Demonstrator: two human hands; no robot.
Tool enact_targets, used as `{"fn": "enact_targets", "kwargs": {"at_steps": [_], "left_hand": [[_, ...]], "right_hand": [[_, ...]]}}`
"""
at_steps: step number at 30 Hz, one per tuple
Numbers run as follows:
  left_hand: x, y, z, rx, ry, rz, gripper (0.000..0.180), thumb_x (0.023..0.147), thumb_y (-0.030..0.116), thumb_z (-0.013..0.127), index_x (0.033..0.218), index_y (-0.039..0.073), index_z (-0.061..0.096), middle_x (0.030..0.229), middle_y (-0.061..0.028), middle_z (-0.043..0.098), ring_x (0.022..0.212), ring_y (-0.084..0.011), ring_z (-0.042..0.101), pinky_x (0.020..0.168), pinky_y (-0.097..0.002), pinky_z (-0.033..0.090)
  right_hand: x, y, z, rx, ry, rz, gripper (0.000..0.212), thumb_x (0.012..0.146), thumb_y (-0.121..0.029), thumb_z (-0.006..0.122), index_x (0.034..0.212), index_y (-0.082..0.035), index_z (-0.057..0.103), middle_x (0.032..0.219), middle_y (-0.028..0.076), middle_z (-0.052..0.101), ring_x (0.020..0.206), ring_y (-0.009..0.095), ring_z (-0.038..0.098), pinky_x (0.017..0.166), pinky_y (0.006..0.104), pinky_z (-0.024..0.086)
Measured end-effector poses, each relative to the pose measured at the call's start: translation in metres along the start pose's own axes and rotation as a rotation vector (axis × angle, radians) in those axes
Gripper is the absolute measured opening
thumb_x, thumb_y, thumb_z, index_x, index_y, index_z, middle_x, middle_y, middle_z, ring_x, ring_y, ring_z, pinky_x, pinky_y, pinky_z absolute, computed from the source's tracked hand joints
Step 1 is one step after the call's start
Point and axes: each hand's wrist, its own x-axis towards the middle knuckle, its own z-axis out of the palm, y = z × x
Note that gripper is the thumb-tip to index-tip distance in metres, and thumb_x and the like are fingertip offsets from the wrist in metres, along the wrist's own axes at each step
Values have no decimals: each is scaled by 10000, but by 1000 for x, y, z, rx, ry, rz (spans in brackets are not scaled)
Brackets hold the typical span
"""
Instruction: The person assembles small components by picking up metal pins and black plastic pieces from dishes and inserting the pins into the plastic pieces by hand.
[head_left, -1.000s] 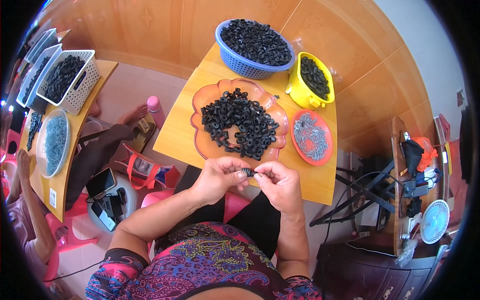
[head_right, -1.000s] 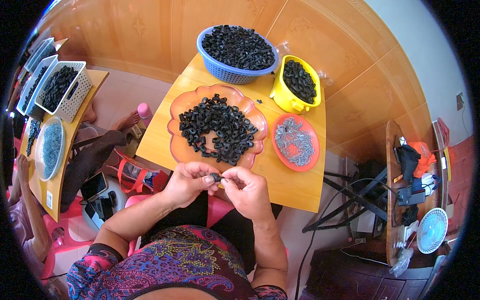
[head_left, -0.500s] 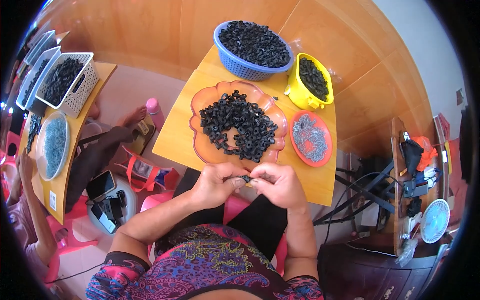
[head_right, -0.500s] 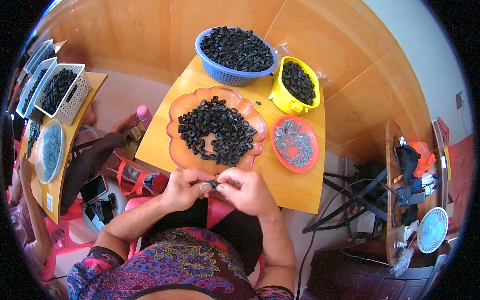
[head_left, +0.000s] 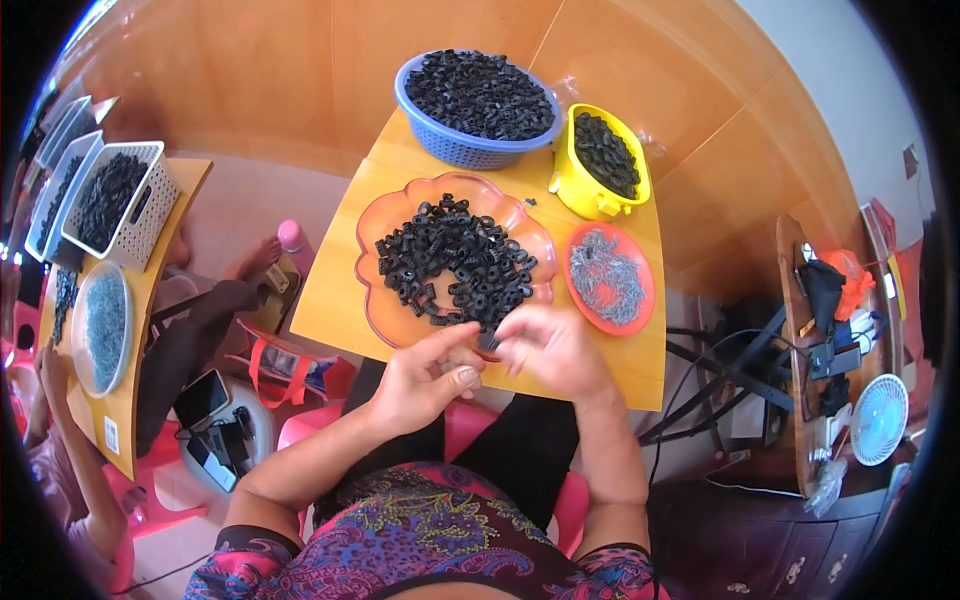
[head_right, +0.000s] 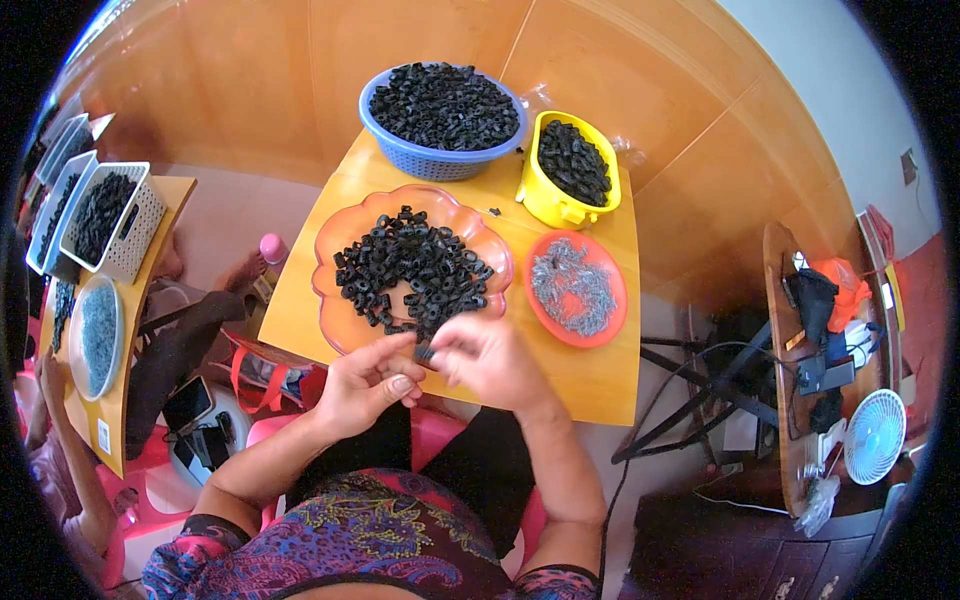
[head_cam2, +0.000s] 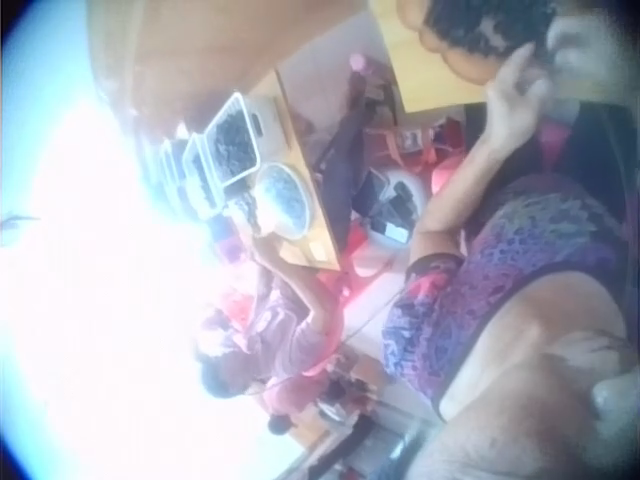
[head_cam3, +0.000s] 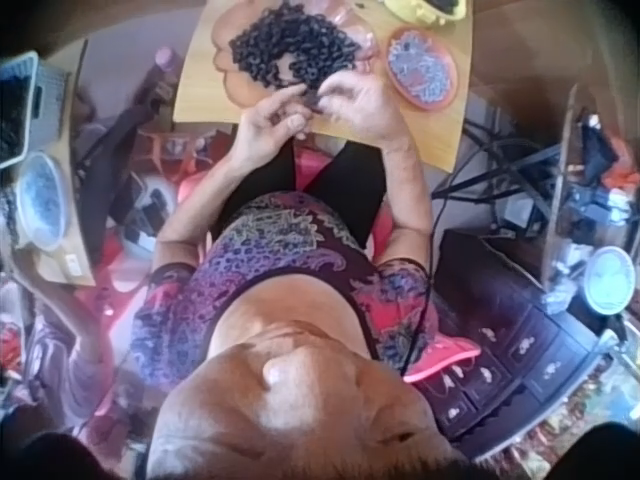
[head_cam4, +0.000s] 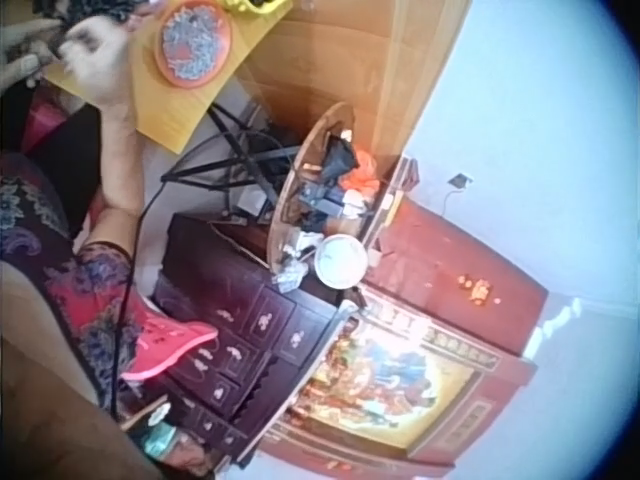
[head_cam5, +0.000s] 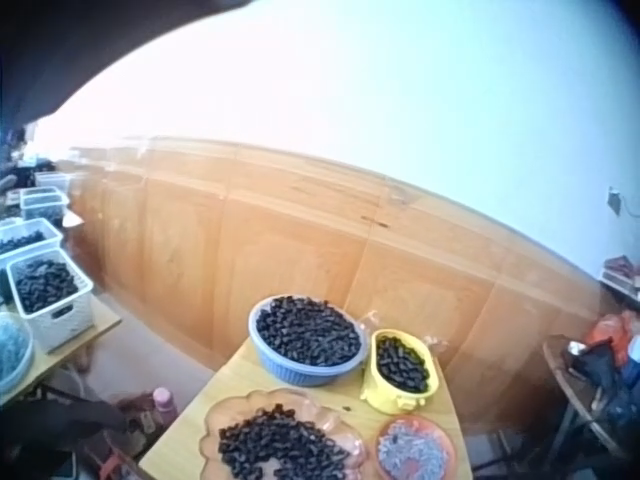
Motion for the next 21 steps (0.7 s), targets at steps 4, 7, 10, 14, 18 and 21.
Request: {"fn": "enact_targets", "kwargs": {"at_steps": [4,7,10,14,18,21], "left_hand": [[-2,-2,-8,-106,28,89,419,915,37,568,1307,-23,432,1011,-99,619,848,-146,614,741,-281,536],[5,6,-4,-78,-7,58,380,912,36,576,1269,-29,462,995,-74,622,844,-117,599,746,-255,519],[4,10,-11,48,92,77,312,894,42,611,1187,-39,538,965,-58,628,854,-102,591,732,-235,502],[6,22,-29,116,220,134,270,888,35,618,1138,-53,565,916,-52,628,824,-102,590,735,-235,497],[20,37,-44,410,368,182,197,880,16,609,1060,-63,599,904,-51,631,809,-88,583,700,-228,491],[33,48,-47,668,361,250,157,837,9,634,983,-48,631,837,-84,629,749,-133,593,667,-253,481]], "right_hand": [[58,-23,-95,215,489,-212,42,815,28,568,853,19,584,739,68,618,639,137,603,593,256,499],[88,-13,-182,330,737,-136,136,867,-50,595,953,54,581,809,109,625,709,169,622,685,277,541],[91,-3,-186,126,769,36,172,879,-91,594,971,54,596,786,98,634,673,149,621,612,253,529],[49,34,-127,-351,531,37,125,874,-97,580,919,7,634,726,35,624,609,95,585,521,239,470],[-9,55,-67,-876,309,98,201,779,-106,661,940,12,641,731,168,627,669,296,622,618,370,475],[-23,81,-48,-973,382,68,160,789,-137,656,872,-11,604,832,212,605,780,395,596,676,447,477]]}}
